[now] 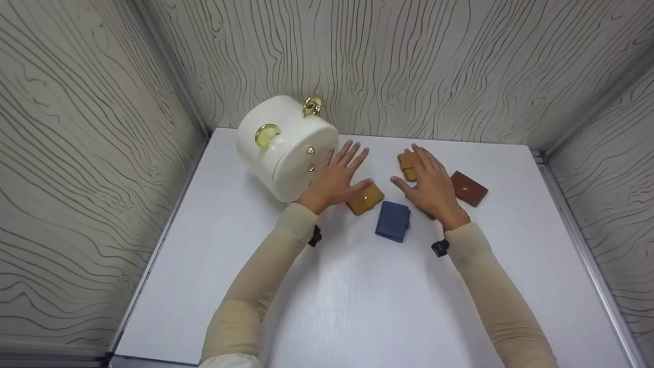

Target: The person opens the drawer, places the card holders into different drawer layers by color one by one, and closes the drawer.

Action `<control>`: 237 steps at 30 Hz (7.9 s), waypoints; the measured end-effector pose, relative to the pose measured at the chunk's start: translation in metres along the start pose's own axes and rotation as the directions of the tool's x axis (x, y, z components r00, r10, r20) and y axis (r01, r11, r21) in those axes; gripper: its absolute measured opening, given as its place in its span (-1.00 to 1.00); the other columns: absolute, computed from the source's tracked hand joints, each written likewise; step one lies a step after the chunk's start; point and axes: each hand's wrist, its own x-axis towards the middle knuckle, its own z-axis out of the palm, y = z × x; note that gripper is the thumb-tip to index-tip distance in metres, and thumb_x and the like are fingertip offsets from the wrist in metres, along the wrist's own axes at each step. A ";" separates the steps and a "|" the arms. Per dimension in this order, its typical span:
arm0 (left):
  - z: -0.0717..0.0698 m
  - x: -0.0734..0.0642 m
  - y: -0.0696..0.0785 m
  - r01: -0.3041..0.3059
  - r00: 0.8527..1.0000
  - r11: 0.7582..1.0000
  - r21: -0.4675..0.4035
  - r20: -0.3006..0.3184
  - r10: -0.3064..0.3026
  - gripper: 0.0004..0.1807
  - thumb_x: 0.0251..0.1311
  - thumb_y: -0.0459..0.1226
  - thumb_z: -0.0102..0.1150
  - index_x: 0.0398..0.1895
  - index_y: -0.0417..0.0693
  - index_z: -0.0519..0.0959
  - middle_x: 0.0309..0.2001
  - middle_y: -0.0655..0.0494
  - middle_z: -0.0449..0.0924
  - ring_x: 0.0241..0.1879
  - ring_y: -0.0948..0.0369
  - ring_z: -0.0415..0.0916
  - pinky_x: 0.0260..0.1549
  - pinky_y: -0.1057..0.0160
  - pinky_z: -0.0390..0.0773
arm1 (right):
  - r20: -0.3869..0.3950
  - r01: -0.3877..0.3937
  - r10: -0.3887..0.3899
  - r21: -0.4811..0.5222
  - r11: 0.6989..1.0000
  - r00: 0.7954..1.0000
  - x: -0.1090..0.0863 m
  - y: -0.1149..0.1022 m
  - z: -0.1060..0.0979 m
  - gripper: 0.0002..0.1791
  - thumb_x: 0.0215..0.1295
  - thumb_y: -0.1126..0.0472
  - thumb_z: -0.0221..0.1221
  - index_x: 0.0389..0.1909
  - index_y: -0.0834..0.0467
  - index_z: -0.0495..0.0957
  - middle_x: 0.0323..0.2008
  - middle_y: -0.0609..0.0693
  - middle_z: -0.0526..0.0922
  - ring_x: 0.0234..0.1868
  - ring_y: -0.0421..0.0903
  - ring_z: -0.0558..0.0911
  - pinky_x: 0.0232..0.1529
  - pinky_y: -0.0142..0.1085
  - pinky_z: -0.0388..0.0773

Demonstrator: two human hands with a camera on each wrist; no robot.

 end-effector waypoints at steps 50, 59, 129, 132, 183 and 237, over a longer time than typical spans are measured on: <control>-0.076 -0.029 -0.086 -0.075 0.986 0.964 -0.256 -0.165 0.033 -0.02 0.55 0.28 -0.03 0.78 0.08 -0.16 0.78 0.14 -0.20 0.77 0.21 -0.31 0.74 0.15 -0.22 | -0.226 0.159 -0.111 0.207 0.965 0.968 0.036 -0.072 0.005 -0.37 0.60 -0.13 0.19 0.49 0.16 0.46 0.38 0.14 0.58 0.44 0.11 0.51 0.50 0.02 0.50; -0.076 -0.036 -0.099 -0.017 0.990 0.949 -0.315 -0.137 -0.028 -0.02 0.54 0.24 0.05 0.78 0.09 -0.13 0.78 0.20 -0.22 0.76 0.22 -0.29 0.73 0.07 -0.07 | -0.219 0.164 -0.112 0.235 0.958 0.969 0.046 -0.093 0.013 -0.40 0.61 -0.16 0.16 0.43 0.15 0.52 0.33 0.11 0.63 0.31 0.07 0.63 0.37 -0.05 0.64; -0.060 -0.056 -0.114 -0.012 0.991 0.959 -0.282 -0.134 -0.027 -0.21 0.67 0.21 -0.24 0.76 0.07 -0.02 0.76 0.16 -0.11 0.76 0.18 -0.19 0.75 0.12 -0.19 | 0.007 0.052 -0.059 0.356 0.933 0.998 0.090 -0.171 0.065 -0.40 0.61 -0.34 0.00 0.21 0.06 0.59 0.06 -0.02 0.71 0.08 -0.05 0.71 0.17 -0.11 0.69; -0.059 -0.056 -0.113 -0.014 0.990 0.958 -0.287 -0.135 -0.026 -0.22 0.67 0.19 -0.21 0.76 0.07 -0.02 0.76 0.15 -0.11 0.76 0.18 -0.19 0.75 0.12 -0.19 | 0.000 0.062 -0.067 0.345 0.937 0.998 0.091 -0.172 0.067 -0.47 0.64 -0.27 0.02 0.18 0.08 0.61 0.02 -0.01 0.72 0.03 -0.06 0.71 0.13 -0.12 0.70; -0.055 -0.055 -0.115 -0.044 0.990 0.957 -0.288 -0.144 0.002 -0.22 0.69 0.15 -0.23 0.76 0.02 -0.06 0.77 0.14 -0.12 0.76 0.15 -0.22 0.75 0.09 -0.24 | -0.072 0.062 -0.038 0.379 0.923 0.997 0.089 -0.180 0.066 -0.58 0.60 -0.20 0.15 -0.06 0.10 0.65 -0.22 -0.04 0.72 -0.25 -0.13 0.64 -0.20 -0.20 0.66; -0.055 -0.055 -0.115 -0.062 0.988 0.958 -0.280 -0.155 0.019 -0.20 0.68 0.15 -0.20 0.75 -0.03 -0.05 0.76 0.08 -0.13 0.76 0.12 -0.19 0.75 0.10 -0.23 | -0.004 -0.013 0.017 0.446 0.895 1.000 0.052 -0.161 0.051 -0.64 0.59 -0.11 0.13 0.10 0.06 0.64 -0.11 -0.09 0.74 -0.22 -0.14 0.67 -0.16 -0.31 0.73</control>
